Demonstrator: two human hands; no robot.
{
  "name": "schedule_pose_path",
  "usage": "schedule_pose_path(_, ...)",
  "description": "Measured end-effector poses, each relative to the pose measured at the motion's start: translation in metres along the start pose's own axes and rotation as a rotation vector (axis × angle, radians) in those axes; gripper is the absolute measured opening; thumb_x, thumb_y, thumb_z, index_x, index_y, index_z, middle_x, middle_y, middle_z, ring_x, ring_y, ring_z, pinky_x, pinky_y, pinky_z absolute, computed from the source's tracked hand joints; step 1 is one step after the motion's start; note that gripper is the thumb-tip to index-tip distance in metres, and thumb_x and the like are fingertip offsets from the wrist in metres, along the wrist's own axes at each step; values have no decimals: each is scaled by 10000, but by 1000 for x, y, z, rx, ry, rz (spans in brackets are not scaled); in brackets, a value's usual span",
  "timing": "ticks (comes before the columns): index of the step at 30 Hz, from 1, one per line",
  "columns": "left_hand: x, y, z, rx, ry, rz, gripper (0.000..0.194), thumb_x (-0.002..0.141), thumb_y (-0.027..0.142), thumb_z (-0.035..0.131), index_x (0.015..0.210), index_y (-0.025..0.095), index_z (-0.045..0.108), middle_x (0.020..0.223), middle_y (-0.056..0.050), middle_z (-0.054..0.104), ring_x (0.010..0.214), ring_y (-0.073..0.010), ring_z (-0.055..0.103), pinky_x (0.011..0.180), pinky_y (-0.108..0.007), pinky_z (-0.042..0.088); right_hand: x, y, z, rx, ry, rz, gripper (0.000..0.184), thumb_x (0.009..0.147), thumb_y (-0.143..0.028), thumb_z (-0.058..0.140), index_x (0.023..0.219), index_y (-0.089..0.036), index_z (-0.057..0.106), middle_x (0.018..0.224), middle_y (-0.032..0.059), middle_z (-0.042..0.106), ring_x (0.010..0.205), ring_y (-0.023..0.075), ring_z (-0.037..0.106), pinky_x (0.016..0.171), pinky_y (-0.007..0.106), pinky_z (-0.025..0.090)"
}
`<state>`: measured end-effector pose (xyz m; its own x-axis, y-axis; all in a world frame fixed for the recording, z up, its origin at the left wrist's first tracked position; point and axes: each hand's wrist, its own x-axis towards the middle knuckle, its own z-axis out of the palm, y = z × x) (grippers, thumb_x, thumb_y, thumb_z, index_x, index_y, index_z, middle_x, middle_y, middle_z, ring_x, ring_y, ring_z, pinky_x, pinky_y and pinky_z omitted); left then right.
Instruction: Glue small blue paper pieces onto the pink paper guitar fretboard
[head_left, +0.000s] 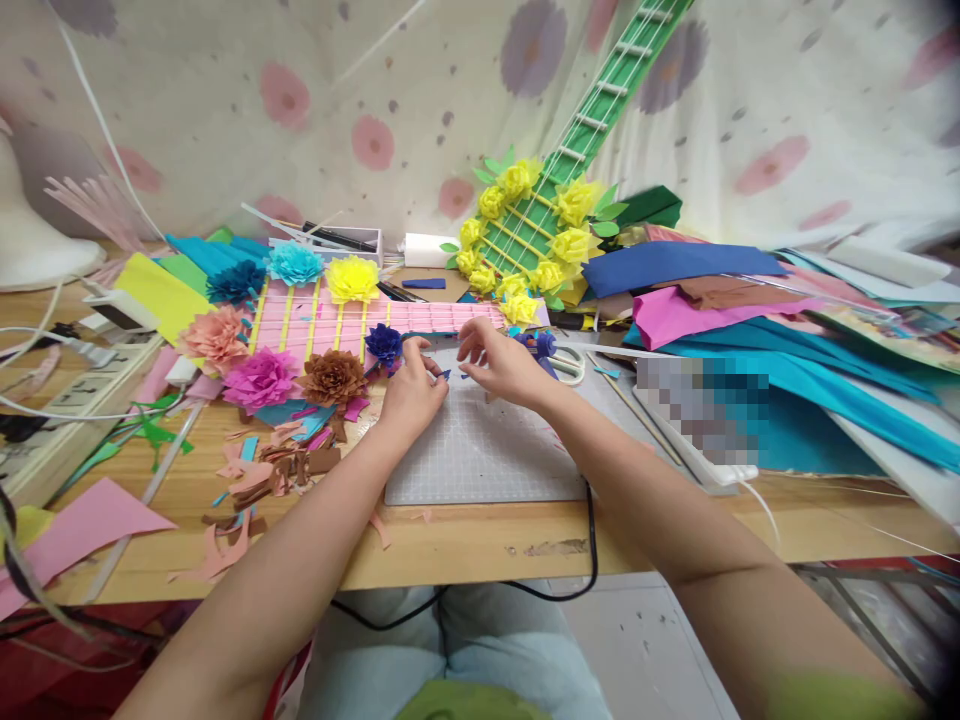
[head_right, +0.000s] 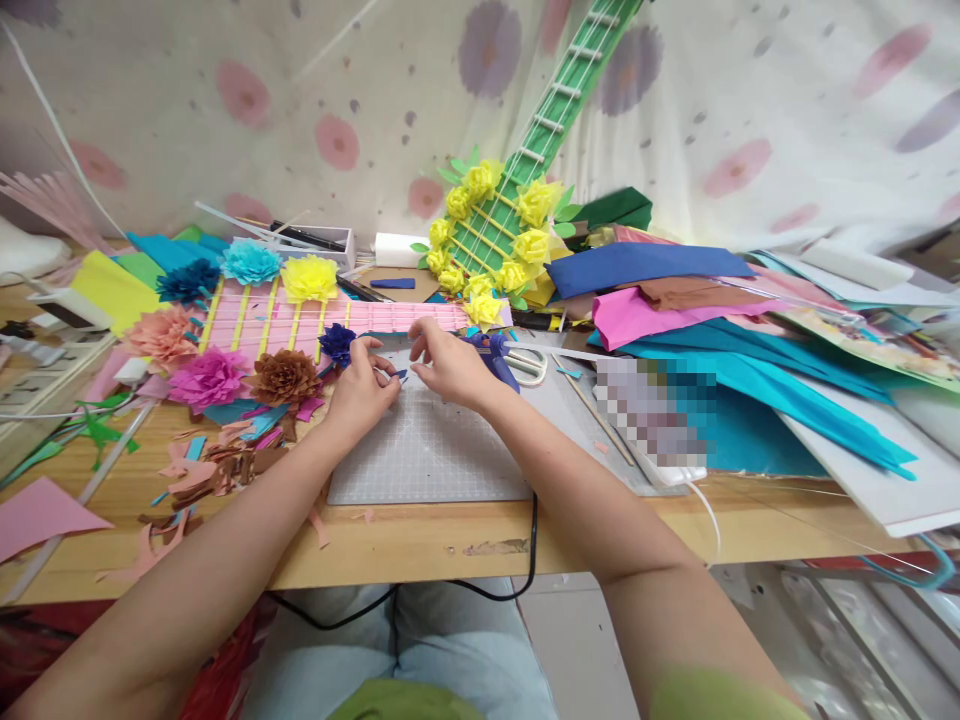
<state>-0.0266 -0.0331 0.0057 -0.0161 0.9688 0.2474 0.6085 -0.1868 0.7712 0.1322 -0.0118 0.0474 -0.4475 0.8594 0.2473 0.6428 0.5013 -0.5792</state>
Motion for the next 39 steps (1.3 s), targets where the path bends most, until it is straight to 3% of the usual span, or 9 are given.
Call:
schedule_pose_path(7,3,1,-6,153,-16,28,518,719,128,580,1161,208,321,843,-46,670,736,-212,655,647,-282,443,19,-17,17,-217,-118,-111,402,672,-46,494,1036,-180,388,957,81,643,898,200,579,731,289,405)
schedule_pose_path(11,4,0,-7,170,-14,40,509,727,137,571,1168,195,323,862,-62,672,746,-224,660,654,-292,450,21,-18,18,-256,-119,-98,357,689,-53,471,1015,-175,393,941,103,651,863,212,598,717,298,409)
schedule_pose_path(14,4,-1,-5,103,13,37,492,720,151,568,1145,207,326,899,-46,655,675,-179,644,626,-271,449,22,-11,20,-126,-66,-37,336,685,-70,492,972,-198,372,869,62,665,787,190,612,705,297,421)
schedule_pose_path(19,1,-1,-1,-214,33,-87,438,709,146,545,1075,222,318,852,14,609,492,-80,563,510,-206,425,22,9,29,324,58,197,327,681,-145,560,859,-235,301,755,-20,640,707,143,626,687,281,460)
schedule_pose_path(23,1,1,-2,-333,20,-149,415,706,164,548,1050,223,323,788,42,590,423,-62,517,444,-186,394,20,19,33,462,66,223,346,668,-175,590,846,-236,300,736,-35,625,714,134,631,694,281,475)
schedule_pose_path(28,3,-5,-1,-184,65,-55,423,700,166,562,1057,229,346,771,37,598,524,-85,560,524,-198,423,23,9,25,296,-9,140,380,655,-206,630,910,-230,349,826,0,655,715,139,621,657,266,456)
schedule_pose_path(33,7,-6,-6,-84,91,-27,445,727,193,564,1114,223,347,825,10,627,562,-109,576,562,-229,429,35,-6,13,95,-60,110,297,659,-126,590,854,-226,390,723,-25,638,695,151,612,647,263,423)
schedule_pose_path(36,12,-3,-24,50,222,41,434,756,209,553,1154,224,380,910,-17,644,653,-134,598,668,-272,455,51,-8,8,99,49,190,279,651,-116,590,822,-227,400,704,-32,632,714,163,617,684,288,430)
schedule_pose_path(39,21,-6,-45,258,417,141,398,732,229,590,1114,217,482,1026,-67,621,958,-223,578,889,-366,420,70,-3,15,281,245,275,292,655,-151,604,849,-226,399,740,-30,630,765,164,625,732,310,450)
